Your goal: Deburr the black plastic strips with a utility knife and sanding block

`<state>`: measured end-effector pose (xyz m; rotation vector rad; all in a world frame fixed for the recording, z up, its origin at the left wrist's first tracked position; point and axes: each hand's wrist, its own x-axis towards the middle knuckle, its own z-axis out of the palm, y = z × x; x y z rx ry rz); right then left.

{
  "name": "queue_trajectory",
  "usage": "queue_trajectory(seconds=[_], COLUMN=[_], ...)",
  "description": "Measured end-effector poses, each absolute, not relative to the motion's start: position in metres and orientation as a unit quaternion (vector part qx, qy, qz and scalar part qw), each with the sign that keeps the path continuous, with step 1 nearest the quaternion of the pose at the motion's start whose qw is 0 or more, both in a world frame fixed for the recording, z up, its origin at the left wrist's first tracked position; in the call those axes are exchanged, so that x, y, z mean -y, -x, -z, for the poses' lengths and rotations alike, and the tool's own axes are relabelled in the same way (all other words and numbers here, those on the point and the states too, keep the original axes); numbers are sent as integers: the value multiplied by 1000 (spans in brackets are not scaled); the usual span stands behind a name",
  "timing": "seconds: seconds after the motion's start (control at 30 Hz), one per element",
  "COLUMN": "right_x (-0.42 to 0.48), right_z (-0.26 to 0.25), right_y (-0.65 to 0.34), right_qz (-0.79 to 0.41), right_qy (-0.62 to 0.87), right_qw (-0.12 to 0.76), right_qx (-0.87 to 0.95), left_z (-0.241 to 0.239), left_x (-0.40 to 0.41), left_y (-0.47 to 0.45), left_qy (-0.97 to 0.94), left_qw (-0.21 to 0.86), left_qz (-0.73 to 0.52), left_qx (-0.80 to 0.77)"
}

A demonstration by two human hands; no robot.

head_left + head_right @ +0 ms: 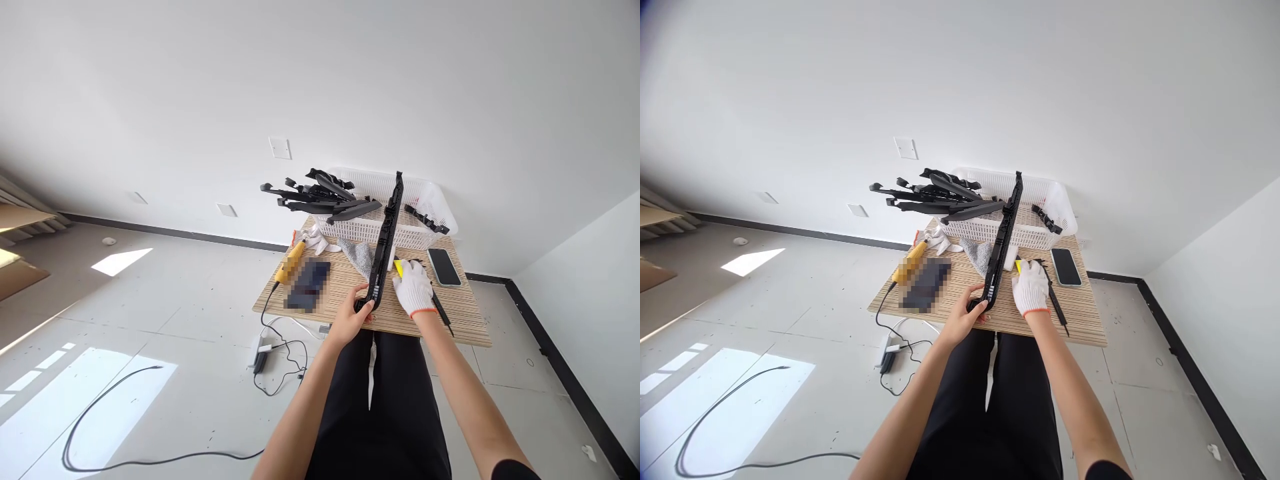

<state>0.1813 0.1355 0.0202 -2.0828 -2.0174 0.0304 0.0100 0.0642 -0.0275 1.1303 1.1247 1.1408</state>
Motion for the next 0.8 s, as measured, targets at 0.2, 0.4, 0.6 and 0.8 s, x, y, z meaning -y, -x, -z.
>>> queue_trajectory(seconds=[0.2,0.4,0.6,0.8], right_x=[-148,-85,-64,-68], right_z=[-31,-7,9,12], right_y=[-196,-228,-230,-244], right_qz=[-72,-344,-428,-532], right_qy=[752,666,625,570], right_qw=[122,470,496,415], right_qx=[643,466,423,468], left_z=[32,26,26,30], left_x=[-64,-71,-81,-81], left_y=[-12,-9,-5,-8], left_qy=[-457,-396,-394,-341], left_qw=[569,622,645,661], left_qz=[-501,-535,-509,-545], left_qx=[-465,-411,-413,-387])
